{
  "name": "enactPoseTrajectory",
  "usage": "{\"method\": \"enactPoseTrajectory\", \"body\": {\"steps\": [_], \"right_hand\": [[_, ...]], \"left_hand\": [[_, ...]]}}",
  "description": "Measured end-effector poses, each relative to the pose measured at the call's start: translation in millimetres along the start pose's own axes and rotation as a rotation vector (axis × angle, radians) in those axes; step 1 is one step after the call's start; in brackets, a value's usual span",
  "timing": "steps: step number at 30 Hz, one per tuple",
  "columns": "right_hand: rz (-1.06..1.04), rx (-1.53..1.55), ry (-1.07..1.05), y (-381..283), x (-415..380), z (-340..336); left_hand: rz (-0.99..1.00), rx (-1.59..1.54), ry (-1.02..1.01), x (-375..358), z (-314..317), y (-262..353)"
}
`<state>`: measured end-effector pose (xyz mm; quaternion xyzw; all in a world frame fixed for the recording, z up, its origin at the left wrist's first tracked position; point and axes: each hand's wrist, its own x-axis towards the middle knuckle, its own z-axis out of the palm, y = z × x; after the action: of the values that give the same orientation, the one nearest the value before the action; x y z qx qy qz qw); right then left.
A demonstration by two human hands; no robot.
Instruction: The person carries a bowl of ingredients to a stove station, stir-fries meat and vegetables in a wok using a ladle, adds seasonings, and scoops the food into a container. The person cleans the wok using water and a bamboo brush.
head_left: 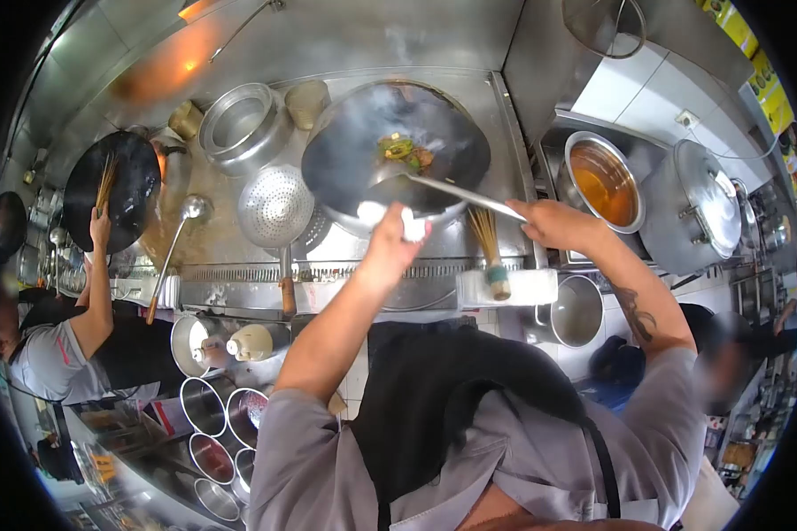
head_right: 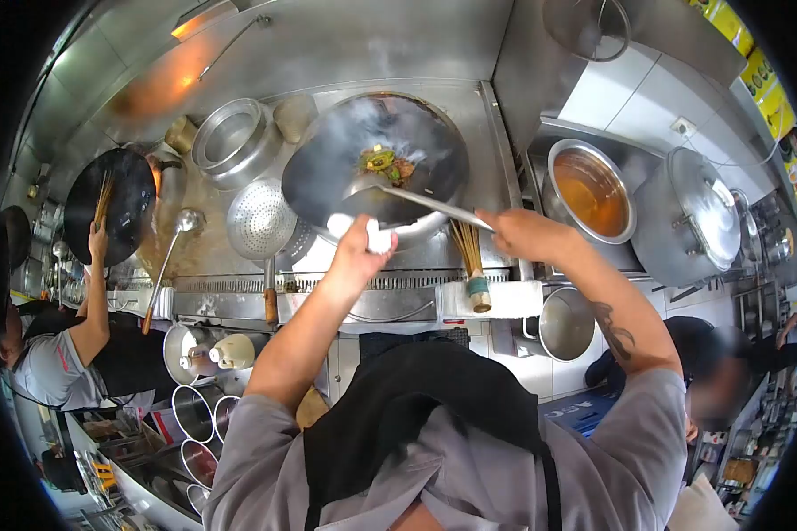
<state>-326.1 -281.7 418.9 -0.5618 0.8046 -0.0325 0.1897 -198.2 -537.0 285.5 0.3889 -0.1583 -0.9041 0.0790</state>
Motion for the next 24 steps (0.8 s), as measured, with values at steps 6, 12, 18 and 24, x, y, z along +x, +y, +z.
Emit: {"method": "enactPoseTrajectory", "body": {"steps": [6, 12, 18, 24], "right_hand": [[0.013, 0.026, 0.049, 4, -19, -5], [0.223, -0.173, 0.140, 16, 17, 18], [0.131, -0.153, 0.178, -23, -10, -5], [0.116, -0.051, 0.043, -34, -12, -1]], "left_hand": [[-0.022, 0.069, -0.124, -42, 1, 5], [-0.007, 0.061, -0.103, 19, -60, -19], [0.331, 0.503, -0.266, -14, -83, -23], [-0.031, 0.083, -0.128, -48, -6, 26]]}}
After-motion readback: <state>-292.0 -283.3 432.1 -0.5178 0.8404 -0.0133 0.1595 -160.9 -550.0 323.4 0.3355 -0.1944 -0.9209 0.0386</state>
